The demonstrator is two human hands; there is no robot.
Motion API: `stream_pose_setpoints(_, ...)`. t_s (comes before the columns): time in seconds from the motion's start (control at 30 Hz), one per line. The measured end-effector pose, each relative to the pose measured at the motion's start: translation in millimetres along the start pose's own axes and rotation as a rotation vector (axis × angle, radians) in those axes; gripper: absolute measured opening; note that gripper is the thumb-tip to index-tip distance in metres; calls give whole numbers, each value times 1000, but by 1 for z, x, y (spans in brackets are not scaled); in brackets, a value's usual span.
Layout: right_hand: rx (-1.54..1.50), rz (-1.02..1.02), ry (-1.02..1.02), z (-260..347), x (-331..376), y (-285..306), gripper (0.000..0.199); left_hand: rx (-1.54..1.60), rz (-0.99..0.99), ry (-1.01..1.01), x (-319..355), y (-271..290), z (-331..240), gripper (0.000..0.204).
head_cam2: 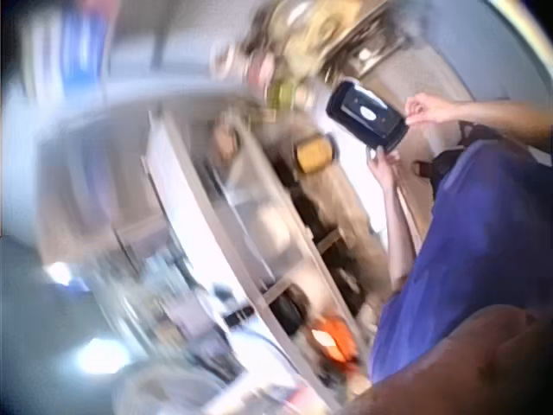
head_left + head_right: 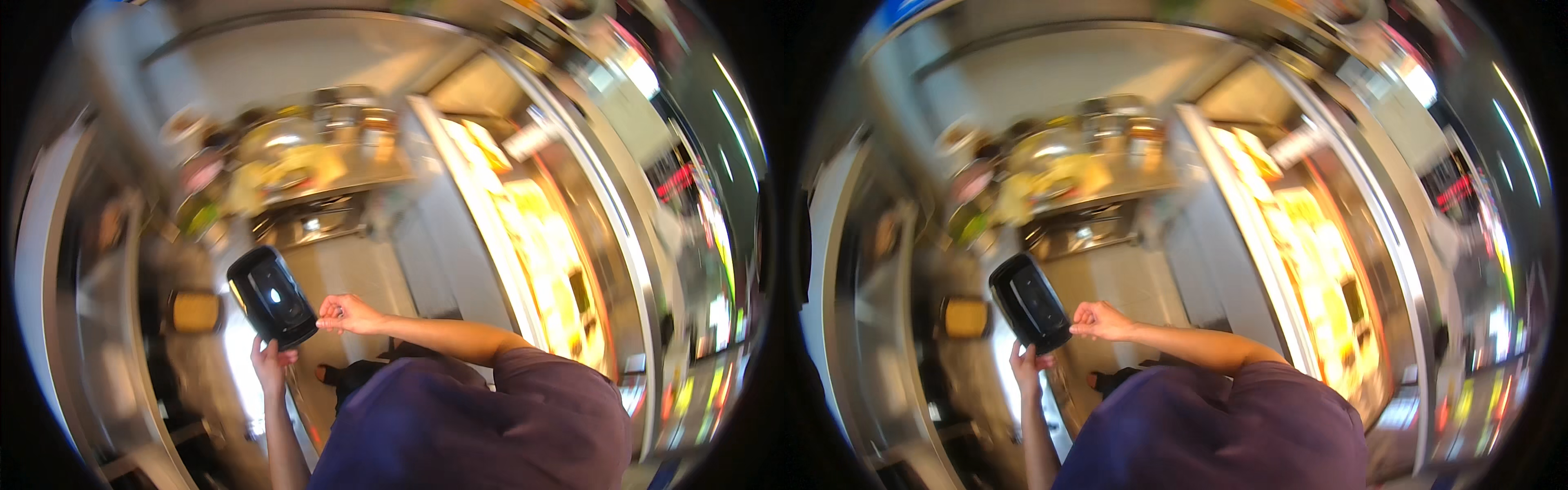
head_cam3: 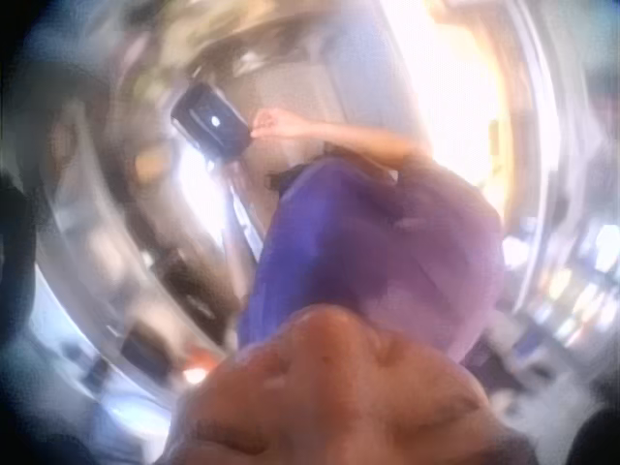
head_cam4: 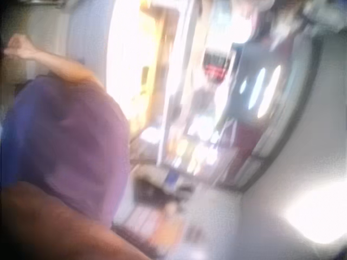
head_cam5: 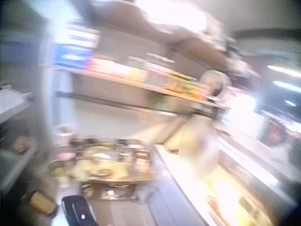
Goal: The person retrieves cooked meat from a tray and places it into a refrigerated display case. They then pick up a receipt, select various ingredients from the fridge, and assemble them into a black container. Finally, they add more meat and other items to the container on the counter.
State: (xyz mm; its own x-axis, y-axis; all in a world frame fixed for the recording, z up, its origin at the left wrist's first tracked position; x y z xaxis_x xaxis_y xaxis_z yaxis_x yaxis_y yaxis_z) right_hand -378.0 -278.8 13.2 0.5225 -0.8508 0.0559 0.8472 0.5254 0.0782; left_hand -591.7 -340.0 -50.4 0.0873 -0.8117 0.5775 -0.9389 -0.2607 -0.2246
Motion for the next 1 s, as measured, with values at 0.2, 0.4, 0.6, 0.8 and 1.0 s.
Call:
stream_pose_setpoints(0.2,504,-864,-136,-40,264,277,29,-426,365,11,-10,-239,-55,25)
stream_pose_setpoints(0.4,598,-1735,-510,-115,561,409,21,-553,465,-69,3,-488,-111,55)
stream_pose_setpoints(0.6,891,-1885,-871,-148,702,370,29,-539,794,-391,67,-756,-181,42)
stream_pose_setpoints(0.8,557,-1521,-1617,-182,776,312,70,-804,1142,-482,88,-954,-146,44)
stream_pose_setpoints(1.0,549,-1580,-1250,-244,781,335,24,-717,1488,-229,141,-1029,-76,45)
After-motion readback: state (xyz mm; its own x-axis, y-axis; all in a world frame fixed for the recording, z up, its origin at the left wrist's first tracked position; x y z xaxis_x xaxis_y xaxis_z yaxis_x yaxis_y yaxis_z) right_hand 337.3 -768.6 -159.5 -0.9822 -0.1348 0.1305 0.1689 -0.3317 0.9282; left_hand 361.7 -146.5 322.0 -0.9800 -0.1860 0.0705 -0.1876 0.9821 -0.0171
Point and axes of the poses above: each hand's wrist, its own x-axis away from the middle knuckle, its own y-axis out of the back of the hand, z = x × y, the point moved 10 cm from there along -x, towards the middle knuckle, and after that the axes turned 13 degrees about y, right-handed, at the moved point
